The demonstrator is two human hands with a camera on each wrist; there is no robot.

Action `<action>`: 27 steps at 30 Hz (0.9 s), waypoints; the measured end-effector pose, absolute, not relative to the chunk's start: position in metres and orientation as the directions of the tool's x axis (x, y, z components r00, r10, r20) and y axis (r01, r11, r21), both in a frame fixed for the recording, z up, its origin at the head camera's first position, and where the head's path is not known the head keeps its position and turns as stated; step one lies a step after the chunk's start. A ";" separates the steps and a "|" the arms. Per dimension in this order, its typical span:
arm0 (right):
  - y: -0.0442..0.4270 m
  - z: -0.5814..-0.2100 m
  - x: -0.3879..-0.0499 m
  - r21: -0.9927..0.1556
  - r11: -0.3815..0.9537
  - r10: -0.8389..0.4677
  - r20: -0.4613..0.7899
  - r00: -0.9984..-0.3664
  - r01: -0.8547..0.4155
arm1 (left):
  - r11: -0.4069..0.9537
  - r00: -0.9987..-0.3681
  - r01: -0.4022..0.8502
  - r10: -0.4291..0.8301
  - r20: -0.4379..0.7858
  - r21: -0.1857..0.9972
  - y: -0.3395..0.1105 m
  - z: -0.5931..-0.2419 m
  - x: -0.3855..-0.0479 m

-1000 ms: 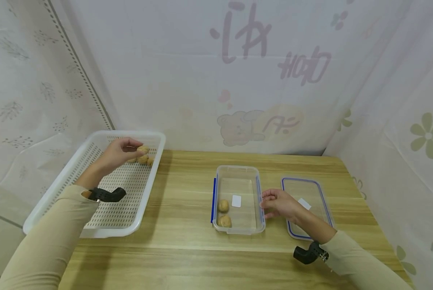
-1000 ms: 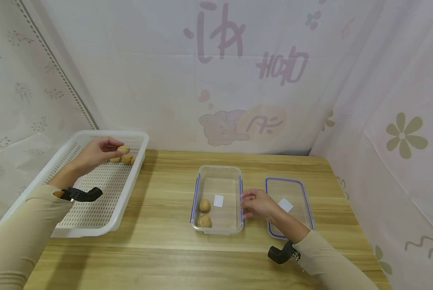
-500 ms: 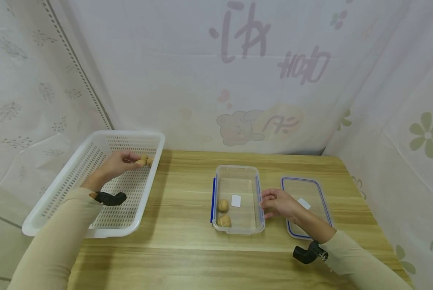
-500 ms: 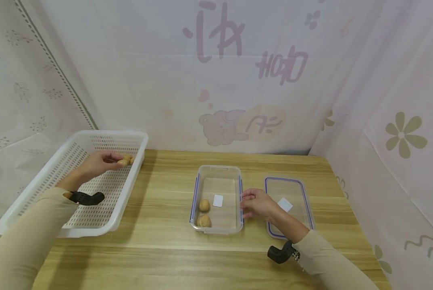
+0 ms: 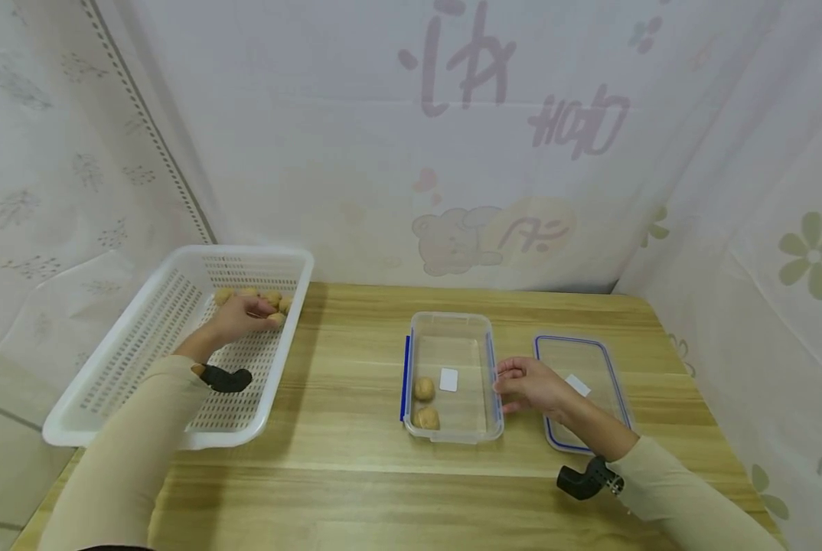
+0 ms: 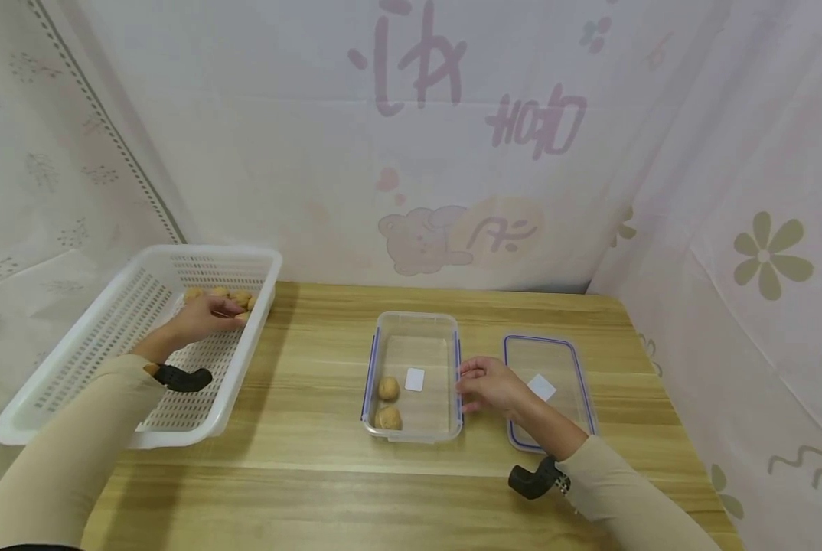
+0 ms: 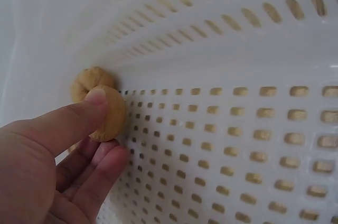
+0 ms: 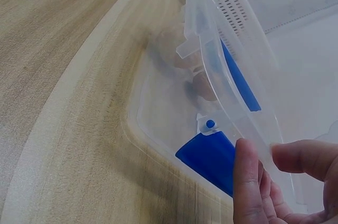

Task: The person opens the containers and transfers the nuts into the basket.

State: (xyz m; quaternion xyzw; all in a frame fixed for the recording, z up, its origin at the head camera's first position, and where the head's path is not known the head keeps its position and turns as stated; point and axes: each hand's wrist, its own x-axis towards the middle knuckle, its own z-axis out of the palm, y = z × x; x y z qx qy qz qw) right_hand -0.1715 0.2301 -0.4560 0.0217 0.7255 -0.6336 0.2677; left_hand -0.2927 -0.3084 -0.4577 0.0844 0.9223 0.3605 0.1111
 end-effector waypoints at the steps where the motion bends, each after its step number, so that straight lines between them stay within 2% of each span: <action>1: 0.230 -0.456 -0.172 -0.908 0.196 -0.308 -0.417 -0.855 0.371 | 0.727 -0.961 0.078 0.237 -0.142 0.682 -0.307 -0.458 -0.293; 21: 0.231 -0.456 -0.172 -0.908 0.185 -0.316 -0.418 -0.852 0.376 | 0.734 -0.969 0.094 0.222 -0.107 0.673 -0.299 -0.461 -0.298; 27: 0.231 -0.456 -0.172 -0.906 0.183 -0.317 -0.422 -0.849 0.381 | 0.680 -0.960 0.054 0.236 -0.149 0.731 -0.301 -0.455 -0.296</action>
